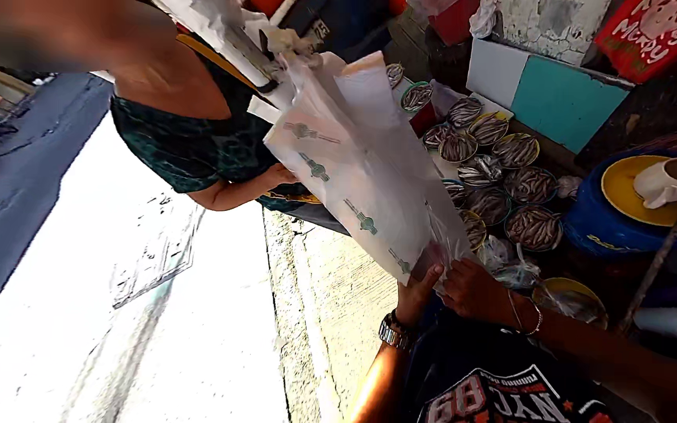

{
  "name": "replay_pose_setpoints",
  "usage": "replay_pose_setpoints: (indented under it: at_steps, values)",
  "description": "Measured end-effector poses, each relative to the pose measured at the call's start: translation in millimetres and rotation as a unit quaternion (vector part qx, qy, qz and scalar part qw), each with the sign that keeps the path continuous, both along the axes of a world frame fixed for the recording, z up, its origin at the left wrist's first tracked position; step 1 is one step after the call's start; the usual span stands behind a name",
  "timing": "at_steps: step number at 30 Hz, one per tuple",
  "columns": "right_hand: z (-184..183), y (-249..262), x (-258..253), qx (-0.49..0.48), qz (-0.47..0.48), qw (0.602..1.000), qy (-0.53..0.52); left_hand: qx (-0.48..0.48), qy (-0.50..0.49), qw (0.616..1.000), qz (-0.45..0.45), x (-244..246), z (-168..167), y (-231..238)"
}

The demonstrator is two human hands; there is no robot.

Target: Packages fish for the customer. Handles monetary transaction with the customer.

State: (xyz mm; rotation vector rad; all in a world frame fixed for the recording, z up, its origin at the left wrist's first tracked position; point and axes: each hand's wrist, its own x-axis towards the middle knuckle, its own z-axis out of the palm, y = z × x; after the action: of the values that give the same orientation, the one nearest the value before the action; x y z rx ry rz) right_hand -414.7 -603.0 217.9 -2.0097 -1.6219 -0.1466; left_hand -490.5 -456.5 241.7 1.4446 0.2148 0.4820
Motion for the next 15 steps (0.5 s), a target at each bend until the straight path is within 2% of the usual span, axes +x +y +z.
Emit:
replay_pose_setpoints:
  at_steps: [1,3,4,5,6,8,9,10,12,15]
  values:
    - [-1.1,-7.9,-4.4,-0.057,0.017,0.996,0.063,0.004,0.011,1.000,0.012,6.8,-1.4,-6.7]
    - [13.0,-25.6,-2.6,-0.183,0.066,0.956,0.221,-0.019,0.028,0.999,0.022,18.6,-3.3,-18.3]
    - [22.9,-36.3,1.4,-0.183,0.066,0.945,0.263,-0.023,0.038,0.999,0.024,22.4,-1.7,-22.7]
    - [33.3,-49.6,5.2,-0.121,0.042,0.954,0.270,-0.018,0.046,0.999,0.018,24.2,0.0,-25.2]
    - [42.4,-61.9,9.7,-0.014,-0.003,0.967,0.255,-0.011,0.047,0.999,0.004,25.0,0.4,-26.8]
    - [61.9,-78.5,25.1,0.179,-0.097,0.947,0.247,0.011,0.040,0.998,-0.040,26.7,-2.1,-29.8]
    - [67.5,-83.2,36.3,0.230,-0.128,0.934,0.241,0.027,0.035,0.997,-0.068,29.0,-4.2,-31.1]
    - [68.3,-86.5,48.5,0.235,-0.150,0.931,0.234,0.038,0.033,0.994,-0.097,31.6,-6.0,-32.8]
    - [55.6,-90.6,71.4,0.160,-0.149,0.937,0.272,0.048,0.047,0.987,-0.144,35.6,-7.7,-37.7]
    - [16.9,-88.4,86.3,0.088,-0.071,0.895,0.433,0.096,0.098,0.969,-0.207,44.9,-8.8,-33.5]
